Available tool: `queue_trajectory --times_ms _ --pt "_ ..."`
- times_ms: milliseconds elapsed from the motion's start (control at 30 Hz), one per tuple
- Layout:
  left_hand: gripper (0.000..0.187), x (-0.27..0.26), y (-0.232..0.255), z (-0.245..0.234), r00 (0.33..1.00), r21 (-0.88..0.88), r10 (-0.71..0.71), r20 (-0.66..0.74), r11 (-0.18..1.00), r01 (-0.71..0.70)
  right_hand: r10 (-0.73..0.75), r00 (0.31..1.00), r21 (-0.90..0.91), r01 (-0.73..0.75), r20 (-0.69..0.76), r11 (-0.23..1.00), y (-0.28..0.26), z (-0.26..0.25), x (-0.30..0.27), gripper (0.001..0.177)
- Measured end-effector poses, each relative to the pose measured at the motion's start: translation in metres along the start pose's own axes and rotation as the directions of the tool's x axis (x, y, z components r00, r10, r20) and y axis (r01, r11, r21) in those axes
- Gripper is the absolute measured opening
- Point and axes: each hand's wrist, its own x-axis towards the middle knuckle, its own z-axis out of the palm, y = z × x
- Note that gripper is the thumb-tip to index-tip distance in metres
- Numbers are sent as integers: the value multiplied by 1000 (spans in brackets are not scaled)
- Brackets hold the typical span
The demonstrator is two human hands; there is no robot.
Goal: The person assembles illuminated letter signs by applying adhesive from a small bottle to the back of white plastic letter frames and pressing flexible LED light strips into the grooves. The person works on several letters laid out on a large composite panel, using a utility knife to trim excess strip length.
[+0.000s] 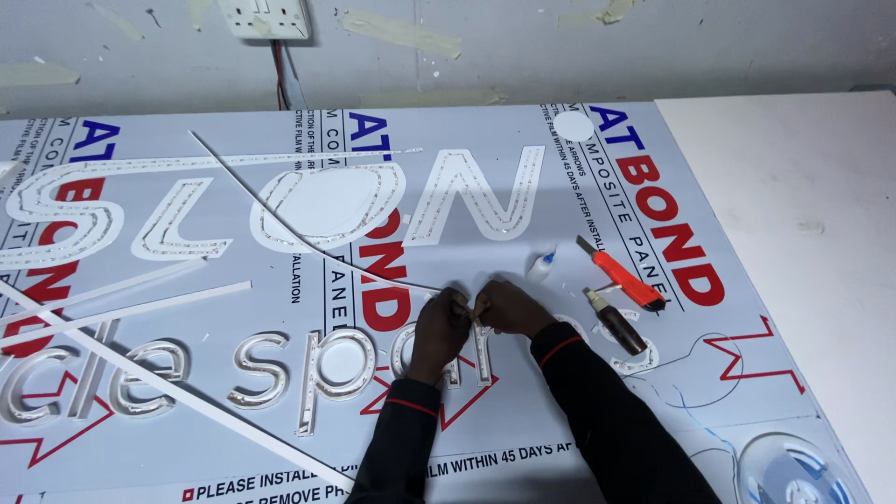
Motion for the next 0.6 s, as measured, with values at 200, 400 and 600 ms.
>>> queue_trajectory --times_ms 200,400,600 --pt "20 8 -1 3 999 46 -42 24 998 41 -17 1000 -33 17 -4 999 -9 -4 -11 23" --pt "24 8 -7 6 998 47 -47 31 998 46 -47 999 50 48 -26 998 15 2 -3 21" --pt "21 1 9 -1 998 18 -59 17 998 58 -27 996 73 33 -84 997 21 8 1 23"
